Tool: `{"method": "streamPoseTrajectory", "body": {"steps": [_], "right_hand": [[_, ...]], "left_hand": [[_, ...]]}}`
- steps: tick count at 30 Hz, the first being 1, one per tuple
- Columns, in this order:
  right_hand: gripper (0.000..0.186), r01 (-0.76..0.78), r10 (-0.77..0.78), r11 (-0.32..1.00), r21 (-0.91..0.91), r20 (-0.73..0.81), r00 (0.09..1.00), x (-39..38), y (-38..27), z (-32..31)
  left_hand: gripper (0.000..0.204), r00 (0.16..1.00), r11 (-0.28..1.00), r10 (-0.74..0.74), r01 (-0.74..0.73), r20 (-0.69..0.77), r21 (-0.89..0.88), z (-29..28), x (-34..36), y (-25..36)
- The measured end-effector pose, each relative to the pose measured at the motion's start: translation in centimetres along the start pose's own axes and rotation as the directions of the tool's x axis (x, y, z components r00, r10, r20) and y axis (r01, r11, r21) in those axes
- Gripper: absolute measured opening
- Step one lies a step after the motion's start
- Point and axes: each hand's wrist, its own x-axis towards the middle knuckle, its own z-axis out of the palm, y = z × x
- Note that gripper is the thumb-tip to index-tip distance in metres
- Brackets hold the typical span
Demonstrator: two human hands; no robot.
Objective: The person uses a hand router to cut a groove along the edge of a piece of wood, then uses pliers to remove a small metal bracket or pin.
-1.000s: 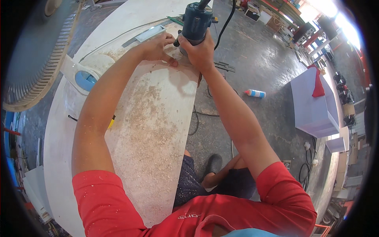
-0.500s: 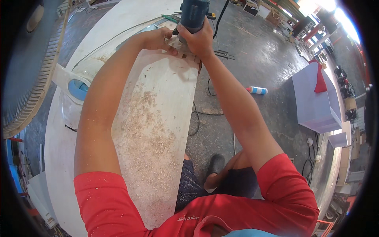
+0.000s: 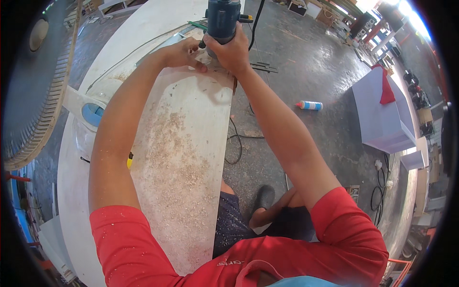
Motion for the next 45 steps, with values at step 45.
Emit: {"method": "streamPoseTrajectory", "body": {"steps": [45], "right_hand": [[0.055, -0.014, 0.008, 0.991, 0.133, 0.047, 0.999, -2.7, -3.4, -0.6]], "left_hand": [[0.110, 0.977, 0.984, 0.169, -0.175, -0.133, -0.037, 2.6, -1.6, -3.0]]}}
